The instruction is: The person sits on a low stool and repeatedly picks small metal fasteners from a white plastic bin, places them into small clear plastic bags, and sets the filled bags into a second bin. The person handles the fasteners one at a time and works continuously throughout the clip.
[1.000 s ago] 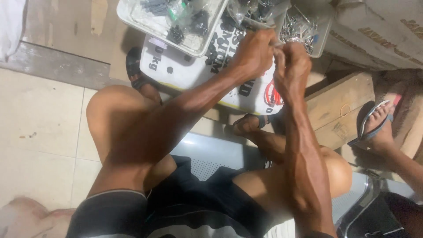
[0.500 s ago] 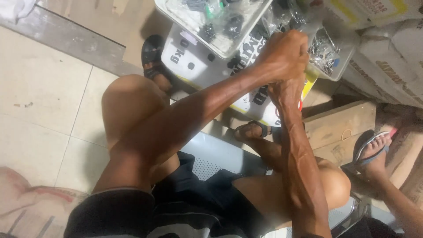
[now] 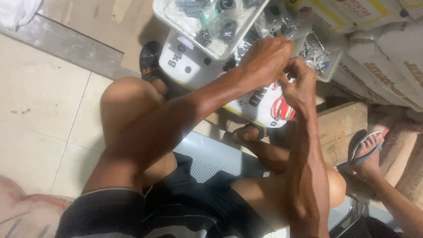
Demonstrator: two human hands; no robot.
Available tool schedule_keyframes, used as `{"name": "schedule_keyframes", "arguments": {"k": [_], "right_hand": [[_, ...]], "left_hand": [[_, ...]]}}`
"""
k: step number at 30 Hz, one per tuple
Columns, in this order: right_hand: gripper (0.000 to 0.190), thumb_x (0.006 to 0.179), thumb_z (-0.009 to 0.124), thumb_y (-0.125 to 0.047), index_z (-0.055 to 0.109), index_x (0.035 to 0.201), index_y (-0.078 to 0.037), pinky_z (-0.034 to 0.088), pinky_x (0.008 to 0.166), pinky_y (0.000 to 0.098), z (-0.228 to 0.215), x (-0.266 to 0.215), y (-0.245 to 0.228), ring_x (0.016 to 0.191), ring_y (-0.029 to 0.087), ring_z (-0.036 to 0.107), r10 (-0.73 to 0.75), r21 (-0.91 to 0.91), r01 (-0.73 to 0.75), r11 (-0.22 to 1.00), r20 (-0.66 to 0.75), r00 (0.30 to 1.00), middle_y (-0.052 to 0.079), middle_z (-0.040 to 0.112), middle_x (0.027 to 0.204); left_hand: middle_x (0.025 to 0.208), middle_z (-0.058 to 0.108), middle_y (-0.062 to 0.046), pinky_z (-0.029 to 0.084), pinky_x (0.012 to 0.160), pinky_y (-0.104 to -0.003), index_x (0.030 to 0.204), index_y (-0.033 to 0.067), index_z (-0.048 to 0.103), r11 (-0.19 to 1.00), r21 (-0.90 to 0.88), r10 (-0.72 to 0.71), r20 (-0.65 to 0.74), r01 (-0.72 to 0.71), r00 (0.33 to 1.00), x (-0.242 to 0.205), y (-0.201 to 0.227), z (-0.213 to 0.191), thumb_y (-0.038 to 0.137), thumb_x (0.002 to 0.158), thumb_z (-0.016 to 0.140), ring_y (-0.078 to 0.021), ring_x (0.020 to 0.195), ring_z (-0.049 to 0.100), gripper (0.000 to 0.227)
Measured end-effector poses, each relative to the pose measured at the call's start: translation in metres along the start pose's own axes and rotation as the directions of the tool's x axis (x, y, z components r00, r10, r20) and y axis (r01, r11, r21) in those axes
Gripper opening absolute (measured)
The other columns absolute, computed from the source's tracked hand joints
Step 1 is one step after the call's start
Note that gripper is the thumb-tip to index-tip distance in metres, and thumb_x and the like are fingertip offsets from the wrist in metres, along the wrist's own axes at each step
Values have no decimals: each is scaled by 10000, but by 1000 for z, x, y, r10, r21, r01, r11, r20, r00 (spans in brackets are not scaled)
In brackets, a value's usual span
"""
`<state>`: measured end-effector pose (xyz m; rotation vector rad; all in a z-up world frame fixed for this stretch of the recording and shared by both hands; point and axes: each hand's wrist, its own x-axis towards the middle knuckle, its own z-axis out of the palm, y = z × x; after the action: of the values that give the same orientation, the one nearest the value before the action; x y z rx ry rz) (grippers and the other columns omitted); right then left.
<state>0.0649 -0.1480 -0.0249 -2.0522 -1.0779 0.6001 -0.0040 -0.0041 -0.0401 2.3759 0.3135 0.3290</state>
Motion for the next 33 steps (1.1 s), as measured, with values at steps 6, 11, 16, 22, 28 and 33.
{"name": "schedule_keyframes", "arguments": {"k": [6, 11, 16, 22, 28, 33], "right_hand": [[76, 1069, 547, -33, 578, 1138, -46, 583, 932, 348, -55, -13, -42, 956, 192, 635, -59, 340, 83, 937, -79, 995, 103, 648, 1106], [160, 1097, 668, -195, 612, 1176, -67, 564, 812, 280, -58, -18, -62, 912, 147, 616, 31, 307, 40, 951, -224, 974, 63, 649, 1112], [46, 1078, 583, 10, 594, 1111, -21, 567, 725, 264, -57, -22, -47, 773, 153, 615, 56, 281, -10, 960, -155, 986, 87, 657, 976], [65, 1116, 613, -34, 599, 1058, -58, 576, 744, 272, -48, -20, -44, 793, 140, 596, 50, 144, -38, 989, -85, 995, 44, 622, 980], [187, 1077, 731, 124, 614, 1142, -6, 623, 790, 238, -44, -20, -59, 873, 175, 667, 18, 191, 49, 980, -335, 942, 107, 679, 1090], [128, 1069, 670, 147, 614, 1162, 79, 630, 814, 338, -38, -20, -45, 908, 282, 683, -256, 97, 319, 943, -401, 880, 199, 655, 1067]], "left_hand": [[656, 649, -48, 574, 381, -289, 842, 74, 699, 982, -173, 94, 81, -79, 992, 1, 18, -29, -41, 1007, 590, -162, 502, 662, 229], [584, 648, -18, 549, 351, -282, 723, 105, 669, 975, -143, 163, -49, -168, 985, 6, 13, -31, -28, 958, 610, -145, 454, 641, 276], [608, 648, -21, 609, 448, -351, 700, 102, 656, 963, -84, 252, -62, -257, 966, 3, 11, -22, -200, 840, 507, -189, 514, 668, 364], [526, 477, 35, 577, 496, -319, 651, 142, 572, 942, 107, 323, -46, -317, 945, 1, 9, 0, -68, 960, 523, -130, 482, 546, 377], [1084, 648, -96, 606, 464, -277, 1092, 68, 599, 979, -99, 144, -273, -177, 951, 5, 25, -8, -81, 879, 676, -182, 691, 677, 272], [805, 650, 21, 585, 646, -282, 879, 148, 664, 888, -458, -91, -244, -32, 965, 6, 34, -13, 119, 864, 740, -113, 693, 639, 83]]}}
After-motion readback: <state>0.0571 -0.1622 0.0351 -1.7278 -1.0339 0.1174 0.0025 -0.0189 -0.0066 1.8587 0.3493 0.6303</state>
